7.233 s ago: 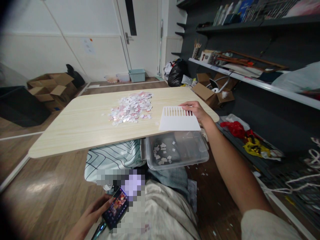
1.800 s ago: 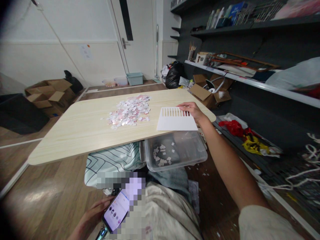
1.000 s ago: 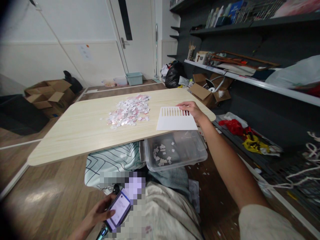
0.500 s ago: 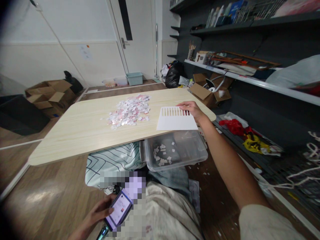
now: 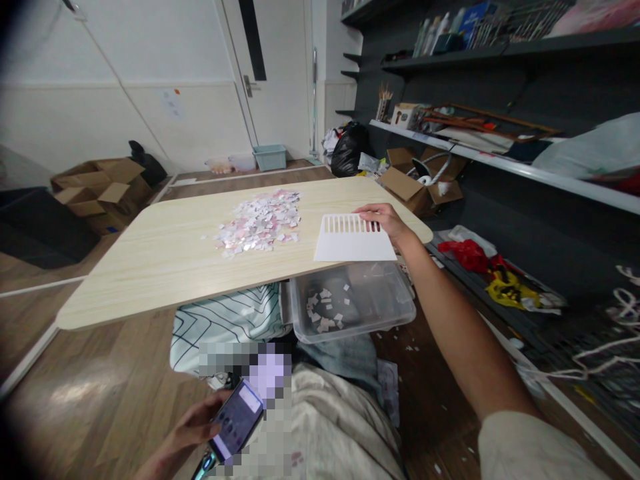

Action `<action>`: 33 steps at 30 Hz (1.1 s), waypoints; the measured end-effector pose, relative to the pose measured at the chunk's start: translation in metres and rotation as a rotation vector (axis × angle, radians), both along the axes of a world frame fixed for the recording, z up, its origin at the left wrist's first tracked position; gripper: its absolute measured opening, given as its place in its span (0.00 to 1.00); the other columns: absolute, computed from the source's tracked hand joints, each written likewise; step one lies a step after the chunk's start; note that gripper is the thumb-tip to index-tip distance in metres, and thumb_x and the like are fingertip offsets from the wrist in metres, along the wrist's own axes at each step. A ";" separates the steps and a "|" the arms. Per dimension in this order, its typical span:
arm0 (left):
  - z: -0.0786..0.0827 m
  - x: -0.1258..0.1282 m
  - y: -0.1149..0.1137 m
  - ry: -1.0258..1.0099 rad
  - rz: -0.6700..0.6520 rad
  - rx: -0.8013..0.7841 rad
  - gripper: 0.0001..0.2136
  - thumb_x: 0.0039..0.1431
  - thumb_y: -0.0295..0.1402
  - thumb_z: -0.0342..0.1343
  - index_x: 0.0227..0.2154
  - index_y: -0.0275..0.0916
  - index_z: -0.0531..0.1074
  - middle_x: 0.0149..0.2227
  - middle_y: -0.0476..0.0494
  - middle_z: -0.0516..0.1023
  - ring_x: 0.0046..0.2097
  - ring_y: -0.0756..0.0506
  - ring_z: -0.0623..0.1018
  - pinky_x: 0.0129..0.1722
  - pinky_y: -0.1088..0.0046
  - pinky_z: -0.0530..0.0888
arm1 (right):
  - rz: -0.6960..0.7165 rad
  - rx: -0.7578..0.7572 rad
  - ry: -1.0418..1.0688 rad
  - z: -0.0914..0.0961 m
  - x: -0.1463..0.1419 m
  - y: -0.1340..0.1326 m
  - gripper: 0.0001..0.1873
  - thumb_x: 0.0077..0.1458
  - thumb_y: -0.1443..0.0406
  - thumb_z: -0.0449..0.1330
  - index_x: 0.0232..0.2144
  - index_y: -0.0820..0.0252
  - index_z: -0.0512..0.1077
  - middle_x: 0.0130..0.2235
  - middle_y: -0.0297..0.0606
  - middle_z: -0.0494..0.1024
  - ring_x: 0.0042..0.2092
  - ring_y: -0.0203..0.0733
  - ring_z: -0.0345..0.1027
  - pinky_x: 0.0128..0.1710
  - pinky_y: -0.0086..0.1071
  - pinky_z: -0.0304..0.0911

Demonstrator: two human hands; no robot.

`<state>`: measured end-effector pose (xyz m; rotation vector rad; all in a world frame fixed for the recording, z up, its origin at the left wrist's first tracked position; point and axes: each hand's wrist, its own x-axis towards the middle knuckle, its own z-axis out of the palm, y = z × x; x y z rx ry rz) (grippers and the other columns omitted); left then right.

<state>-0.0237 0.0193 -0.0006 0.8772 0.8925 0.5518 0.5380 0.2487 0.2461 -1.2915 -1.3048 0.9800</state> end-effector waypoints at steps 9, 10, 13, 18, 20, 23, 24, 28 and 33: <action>-0.030 -0.011 -0.001 -0.047 -0.087 0.138 0.31 0.45 0.52 0.83 0.50 0.39 0.87 0.47 0.37 0.87 0.47 0.36 0.83 0.48 0.64 0.77 | 0.007 0.000 0.048 0.000 -0.001 0.000 0.22 0.31 0.55 0.82 0.32 0.58 0.88 0.26 0.37 0.83 0.25 0.37 0.69 0.26 0.31 0.58; -0.031 -0.011 -0.001 -0.048 -0.091 0.137 0.31 0.46 0.51 0.83 0.50 0.40 0.87 0.47 0.37 0.87 0.47 0.36 0.83 0.48 0.64 0.77 | 0.009 0.002 0.048 0.000 -0.001 0.001 0.22 0.31 0.56 0.82 0.32 0.59 0.88 0.26 0.37 0.83 0.25 0.38 0.69 0.26 0.31 0.58; -0.029 -0.010 -0.001 -0.054 -0.110 0.125 0.31 0.48 0.51 0.82 0.51 0.40 0.87 0.47 0.37 0.87 0.47 0.36 0.84 0.48 0.64 0.77 | 0.023 0.010 0.037 0.000 0.001 0.001 0.22 0.33 0.56 0.82 0.32 0.59 0.87 0.27 0.37 0.83 0.26 0.39 0.69 0.27 0.32 0.58; -0.020 -0.005 -0.006 -0.019 -0.072 0.124 0.32 0.46 0.51 0.83 0.50 0.38 0.86 0.47 0.36 0.87 0.47 0.36 0.84 0.48 0.64 0.77 | 0.019 0.025 -0.013 -0.001 0.001 0.001 0.21 0.37 0.54 0.80 0.33 0.59 0.86 0.26 0.35 0.80 0.25 0.38 0.66 0.28 0.33 0.54; -0.016 -0.002 -0.009 0.004 -0.071 0.123 0.33 0.45 0.51 0.83 0.50 0.38 0.85 0.47 0.36 0.87 0.48 0.35 0.84 0.48 0.63 0.77 | 0.023 0.023 -0.014 0.000 0.000 0.000 0.21 0.38 0.55 0.79 0.34 0.59 0.86 0.26 0.35 0.79 0.25 0.38 0.66 0.28 0.34 0.54; -0.013 -0.001 -0.010 0.010 -0.080 0.120 0.33 0.46 0.52 0.83 0.51 0.38 0.85 0.49 0.35 0.87 0.49 0.35 0.84 0.49 0.62 0.78 | 0.023 0.022 -0.005 0.002 -0.001 -0.001 0.20 0.37 0.55 0.79 0.33 0.59 0.85 0.25 0.35 0.79 0.25 0.37 0.65 0.28 0.34 0.54; -0.012 0.000 -0.010 0.008 -0.080 0.120 0.33 0.46 0.52 0.83 0.51 0.38 0.85 0.49 0.35 0.87 0.49 0.35 0.84 0.49 0.62 0.77 | 0.021 0.022 -0.005 0.002 -0.002 -0.001 0.20 0.37 0.55 0.79 0.33 0.59 0.85 0.25 0.35 0.78 0.25 0.37 0.65 0.28 0.34 0.54; -0.012 -0.002 -0.009 0.022 -0.086 0.134 0.33 0.46 0.51 0.83 0.52 0.38 0.85 0.48 0.35 0.86 0.49 0.35 0.83 0.49 0.62 0.77 | 0.021 0.017 -0.019 0.002 -0.001 -0.001 0.19 0.38 0.55 0.79 0.33 0.59 0.85 0.25 0.36 0.78 0.25 0.37 0.64 0.28 0.34 0.53; -0.014 -0.001 -0.009 0.046 -0.076 0.150 0.34 0.45 0.54 0.83 0.50 0.38 0.84 0.46 0.35 0.86 0.48 0.35 0.82 0.48 0.63 0.76 | 0.011 0.011 -0.021 0.001 -0.001 -0.001 0.20 0.38 0.54 0.79 0.33 0.59 0.86 0.24 0.35 0.78 0.24 0.36 0.62 0.27 0.33 0.51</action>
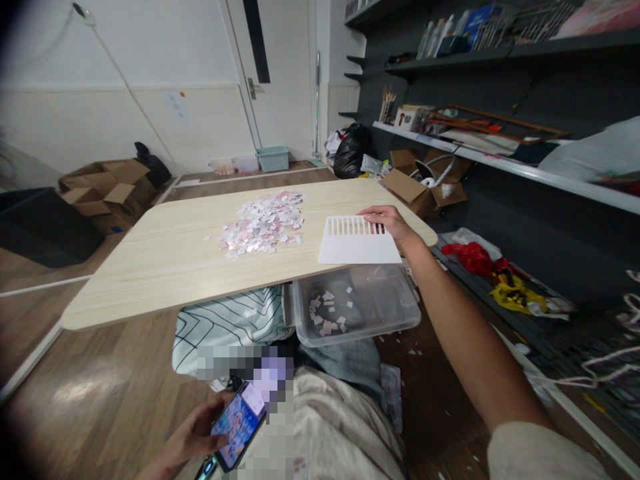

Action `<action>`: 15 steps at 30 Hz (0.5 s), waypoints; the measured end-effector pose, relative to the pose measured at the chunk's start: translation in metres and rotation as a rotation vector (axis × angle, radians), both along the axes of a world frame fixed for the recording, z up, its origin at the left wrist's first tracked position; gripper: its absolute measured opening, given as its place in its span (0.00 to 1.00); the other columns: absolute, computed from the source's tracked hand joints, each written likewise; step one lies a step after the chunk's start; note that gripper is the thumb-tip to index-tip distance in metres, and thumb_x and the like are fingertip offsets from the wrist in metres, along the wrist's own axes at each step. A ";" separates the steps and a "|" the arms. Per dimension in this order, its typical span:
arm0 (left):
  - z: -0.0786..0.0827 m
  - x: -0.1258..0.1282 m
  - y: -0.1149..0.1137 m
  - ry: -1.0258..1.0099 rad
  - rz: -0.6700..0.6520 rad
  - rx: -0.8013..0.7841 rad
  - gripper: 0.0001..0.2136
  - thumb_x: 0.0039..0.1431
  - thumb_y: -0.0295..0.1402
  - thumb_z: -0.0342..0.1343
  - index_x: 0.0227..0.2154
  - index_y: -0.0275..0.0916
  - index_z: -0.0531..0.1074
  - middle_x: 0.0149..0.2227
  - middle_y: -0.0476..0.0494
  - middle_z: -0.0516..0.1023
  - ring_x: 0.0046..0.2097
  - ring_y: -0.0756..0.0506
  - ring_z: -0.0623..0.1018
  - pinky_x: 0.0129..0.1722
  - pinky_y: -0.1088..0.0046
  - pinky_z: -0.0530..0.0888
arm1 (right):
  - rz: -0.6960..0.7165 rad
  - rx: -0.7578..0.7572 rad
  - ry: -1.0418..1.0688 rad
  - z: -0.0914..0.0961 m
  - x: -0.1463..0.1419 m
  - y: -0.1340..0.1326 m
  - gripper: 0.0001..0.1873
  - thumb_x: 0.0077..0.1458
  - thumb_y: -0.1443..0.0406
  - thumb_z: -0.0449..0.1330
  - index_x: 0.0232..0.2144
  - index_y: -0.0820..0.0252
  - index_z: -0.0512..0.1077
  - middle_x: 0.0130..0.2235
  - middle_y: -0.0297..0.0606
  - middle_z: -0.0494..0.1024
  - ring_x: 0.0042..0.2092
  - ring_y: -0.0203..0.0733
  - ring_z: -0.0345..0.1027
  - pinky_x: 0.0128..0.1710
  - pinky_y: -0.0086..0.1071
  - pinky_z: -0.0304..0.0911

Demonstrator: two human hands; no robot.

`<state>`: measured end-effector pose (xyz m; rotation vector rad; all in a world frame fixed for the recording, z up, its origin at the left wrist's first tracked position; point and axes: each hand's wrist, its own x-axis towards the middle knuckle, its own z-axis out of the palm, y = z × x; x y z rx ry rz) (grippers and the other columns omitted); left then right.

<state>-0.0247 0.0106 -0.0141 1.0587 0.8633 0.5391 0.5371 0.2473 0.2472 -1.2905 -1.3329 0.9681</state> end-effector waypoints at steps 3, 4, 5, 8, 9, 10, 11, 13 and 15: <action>0.001 0.001 0.001 -0.001 -0.008 -0.006 0.35 0.43 0.55 0.82 0.50 0.38 0.84 0.46 0.35 0.85 0.47 0.35 0.81 0.46 0.64 0.76 | 0.004 0.003 -0.010 0.001 0.000 0.000 0.20 0.38 0.54 0.78 0.33 0.59 0.86 0.25 0.35 0.78 0.24 0.37 0.62 0.27 0.33 0.52; 0.002 0.001 0.002 0.002 -0.016 -0.012 0.36 0.43 0.55 0.82 0.50 0.38 0.84 0.46 0.36 0.85 0.47 0.36 0.81 0.45 0.64 0.76 | 0.005 0.006 -0.008 0.001 -0.001 0.000 0.20 0.37 0.55 0.78 0.33 0.59 0.86 0.25 0.35 0.78 0.24 0.37 0.63 0.27 0.34 0.52; 0.003 0.001 0.002 0.005 -0.025 -0.018 0.36 0.42 0.55 0.83 0.50 0.38 0.84 0.46 0.36 0.85 0.46 0.36 0.81 0.45 0.64 0.76 | 0.006 0.008 -0.004 0.001 -0.001 0.000 0.20 0.36 0.55 0.78 0.33 0.59 0.86 0.26 0.35 0.79 0.25 0.37 0.64 0.28 0.34 0.53; 0.006 0.001 0.004 0.017 -0.057 -0.027 0.34 0.44 0.54 0.82 0.49 0.39 0.83 0.45 0.37 0.85 0.46 0.36 0.81 0.46 0.64 0.75 | 0.016 0.008 0.011 0.002 -0.001 0.000 0.21 0.35 0.55 0.79 0.32 0.59 0.86 0.27 0.36 0.80 0.26 0.38 0.66 0.28 0.34 0.54; 0.006 0.000 0.005 0.018 -0.066 -0.026 0.34 0.44 0.54 0.82 0.49 0.39 0.83 0.46 0.37 0.85 0.46 0.36 0.82 0.46 0.64 0.75 | 0.018 0.006 0.014 0.002 0.000 0.000 0.21 0.35 0.55 0.79 0.33 0.59 0.86 0.27 0.36 0.80 0.26 0.38 0.66 0.28 0.34 0.54; 0.006 0.000 0.005 0.017 -0.071 -0.026 0.34 0.44 0.54 0.82 0.50 0.39 0.83 0.46 0.36 0.85 0.47 0.36 0.82 0.46 0.64 0.75 | 0.017 0.003 0.015 0.001 0.000 0.000 0.21 0.35 0.55 0.79 0.33 0.59 0.86 0.27 0.36 0.80 0.26 0.38 0.66 0.28 0.34 0.54; 0.006 0.000 0.005 0.014 -0.072 -0.029 0.34 0.44 0.54 0.82 0.50 0.39 0.83 0.47 0.36 0.85 0.47 0.36 0.82 0.47 0.64 0.75 | 0.014 0.002 0.015 0.001 0.000 0.000 0.22 0.35 0.54 0.79 0.33 0.59 0.86 0.27 0.36 0.80 0.26 0.38 0.66 0.28 0.34 0.54; 0.005 -0.001 0.004 0.001 -0.064 -0.042 0.35 0.44 0.54 0.83 0.52 0.39 0.83 0.48 0.36 0.85 0.48 0.35 0.82 0.48 0.63 0.75 | 0.006 0.008 0.009 0.000 0.001 0.000 0.22 0.35 0.54 0.79 0.33 0.60 0.86 0.26 0.36 0.80 0.26 0.38 0.66 0.28 0.34 0.54; 0.004 -0.001 0.003 -0.012 -0.059 -0.059 0.36 0.44 0.54 0.83 0.53 0.40 0.83 0.49 0.35 0.86 0.50 0.34 0.82 0.50 0.61 0.75 | 0.002 0.018 0.002 0.000 0.001 0.000 0.22 0.35 0.54 0.78 0.33 0.60 0.86 0.26 0.36 0.81 0.26 0.38 0.66 0.27 0.34 0.53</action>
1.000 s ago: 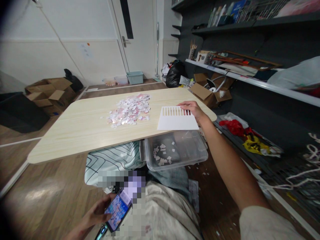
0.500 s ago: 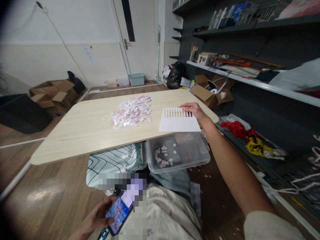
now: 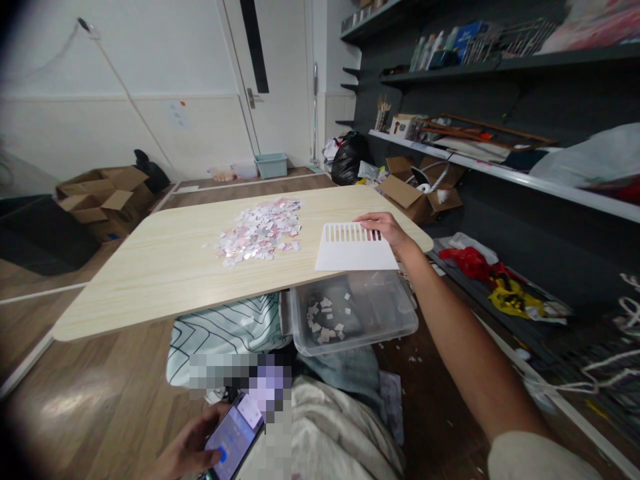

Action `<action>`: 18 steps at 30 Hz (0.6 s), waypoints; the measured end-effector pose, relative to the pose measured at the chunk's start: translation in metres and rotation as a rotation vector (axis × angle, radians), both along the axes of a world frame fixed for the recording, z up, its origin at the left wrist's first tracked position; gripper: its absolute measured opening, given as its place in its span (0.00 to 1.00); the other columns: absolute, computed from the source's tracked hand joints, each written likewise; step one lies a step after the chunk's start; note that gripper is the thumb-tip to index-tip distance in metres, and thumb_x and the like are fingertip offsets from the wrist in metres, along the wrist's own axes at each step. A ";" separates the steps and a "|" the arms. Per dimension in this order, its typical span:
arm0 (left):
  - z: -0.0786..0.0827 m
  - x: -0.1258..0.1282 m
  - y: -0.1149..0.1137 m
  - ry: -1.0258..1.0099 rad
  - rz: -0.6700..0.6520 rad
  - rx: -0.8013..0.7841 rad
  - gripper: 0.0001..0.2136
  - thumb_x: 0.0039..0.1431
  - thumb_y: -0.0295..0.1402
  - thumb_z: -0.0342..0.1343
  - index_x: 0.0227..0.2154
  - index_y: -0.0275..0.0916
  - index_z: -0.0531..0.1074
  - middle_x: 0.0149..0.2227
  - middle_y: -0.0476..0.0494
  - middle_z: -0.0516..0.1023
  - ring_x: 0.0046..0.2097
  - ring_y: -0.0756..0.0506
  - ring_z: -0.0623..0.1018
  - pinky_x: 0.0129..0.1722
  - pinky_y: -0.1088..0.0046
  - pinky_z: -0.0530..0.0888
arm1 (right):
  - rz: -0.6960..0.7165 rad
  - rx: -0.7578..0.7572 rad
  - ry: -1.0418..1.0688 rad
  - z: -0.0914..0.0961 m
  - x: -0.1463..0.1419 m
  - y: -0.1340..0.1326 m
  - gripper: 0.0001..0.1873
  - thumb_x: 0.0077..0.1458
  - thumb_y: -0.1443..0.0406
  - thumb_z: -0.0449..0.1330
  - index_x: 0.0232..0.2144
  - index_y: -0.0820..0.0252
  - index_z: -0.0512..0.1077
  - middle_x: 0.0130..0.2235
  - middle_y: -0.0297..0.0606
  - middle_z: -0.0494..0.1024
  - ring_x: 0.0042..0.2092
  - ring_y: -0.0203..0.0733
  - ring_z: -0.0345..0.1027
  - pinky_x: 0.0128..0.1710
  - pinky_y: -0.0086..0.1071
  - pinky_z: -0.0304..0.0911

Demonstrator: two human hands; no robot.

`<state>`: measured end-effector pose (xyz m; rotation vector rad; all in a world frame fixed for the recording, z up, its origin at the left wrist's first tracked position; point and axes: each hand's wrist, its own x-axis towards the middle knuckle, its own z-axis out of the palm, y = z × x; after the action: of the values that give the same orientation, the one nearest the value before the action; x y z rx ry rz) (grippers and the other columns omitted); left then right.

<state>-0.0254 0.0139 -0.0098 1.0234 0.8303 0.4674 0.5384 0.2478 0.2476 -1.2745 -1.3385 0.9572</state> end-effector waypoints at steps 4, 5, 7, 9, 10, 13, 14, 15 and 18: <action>0.000 0.000 0.000 0.005 -0.003 0.017 0.37 0.45 0.56 0.82 0.53 0.39 0.84 0.51 0.33 0.86 0.51 0.32 0.83 0.51 0.60 0.76 | -0.005 -0.003 0.014 0.003 -0.003 -0.001 0.20 0.33 0.55 0.78 0.31 0.59 0.86 0.25 0.36 0.81 0.25 0.38 0.66 0.26 0.33 0.53; 0.000 0.000 0.000 0.012 -0.003 0.025 0.37 0.45 0.56 0.82 0.53 0.39 0.84 0.51 0.33 0.86 0.51 0.32 0.83 0.51 0.60 0.76 | -0.009 -0.008 0.020 0.004 -0.004 -0.002 0.20 0.33 0.55 0.78 0.30 0.59 0.86 0.25 0.35 0.80 0.25 0.38 0.66 0.26 0.33 0.53; 0.000 0.000 0.001 0.027 -0.003 0.033 0.36 0.44 0.57 0.82 0.52 0.39 0.84 0.50 0.33 0.86 0.51 0.32 0.83 0.50 0.60 0.76 | -0.017 -0.016 0.026 0.005 -0.006 -0.003 0.20 0.33 0.56 0.77 0.30 0.59 0.87 0.24 0.35 0.79 0.24 0.36 0.64 0.26 0.32 0.52; 0.000 0.000 0.001 0.036 -0.004 0.040 0.36 0.44 0.57 0.82 0.52 0.39 0.84 0.50 0.32 0.86 0.51 0.31 0.83 0.51 0.59 0.77 | -0.020 -0.019 0.027 0.005 -0.007 -0.004 0.19 0.33 0.56 0.77 0.30 0.59 0.87 0.24 0.34 0.79 0.24 0.36 0.63 0.26 0.33 0.52; 0.000 0.000 0.002 0.039 -0.005 0.046 0.37 0.44 0.57 0.82 0.52 0.39 0.84 0.50 0.32 0.86 0.51 0.31 0.83 0.51 0.59 0.77 | -0.018 -0.021 0.028 0.005 -0.007 -0.005 0.19 0.33 0.56 0.77 0.30 0.59 0.87 0.24 0.34 0.79 0.24 0.36 0.63 0.26 0.33 0.52; 0.000 0.000 0.002 0.050 -0.003 0.071 0.37 0.44 0.58 0.82 0.53 0.40 0.84 0.50 0.32 0.86 0.52 0.30 0.83 0.51 0.58 0.77 | -0.014 -0.030 0.030 0.005 -0.006 -0.005 0.20 0.33 0.55 0.77 0.31 0.59 0.87 0.24 0.34 0.79 0.24 0.37 0.63 0.26 0.33 0.52; 0.001 0.001 0.002 0.054 0.000 0.075 0.38 0.44 0.58 0.81 0.53 0.39 0.84 0.50 0.32 0.86 0.52 0.30 0.83 0.51 0.58 0.77 | -0.014 -0.032 0.027 0.005 -0.006 -0.004 0.20 0.34 0.55 0.77 0.31 0.59 0.87 0.24 0.34 0.79 0.24 0.37 0.63 0.26 0.33 0.52; 0.002 0.002 0.001 0.057 0.001 0.076 0.38 0.43 0.59 0.81 0.53 0.39 0.84 0.50 0.32 0.86 0.52 0.30 0.83 0.51 0.58 0.77 | -0.015 -0.031 0.021 0.005 -0.005 -0.004 0.20 0.34 0.55 0.77 0.32 0.59 0.87 0.24 0.34 0.78 0.24 0.36 0.63 0.26 0.33 0.51; 0.008 0.006 0.001 0.052 0.010 0.061 0.39 0.42 0.59 0.82 0.52 0.39 0.84 0.49 0.33 0.86 0.50 0.31 0.82 0.50 0.59 0.77 | -0.016 -0.015 0.000 0.005 -0.005 -0.003 0.21 0.34 0.54 0.77 0.31 0.59 0.86 0.24 0.34 0.78 0.24 0.36 0.62 0.26 0.33 0.50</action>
<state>-0.0192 0.0150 -0.0019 1.0917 0.8718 0.4782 0.5336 0.2451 0.2526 -1.2951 -1.3217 0.9582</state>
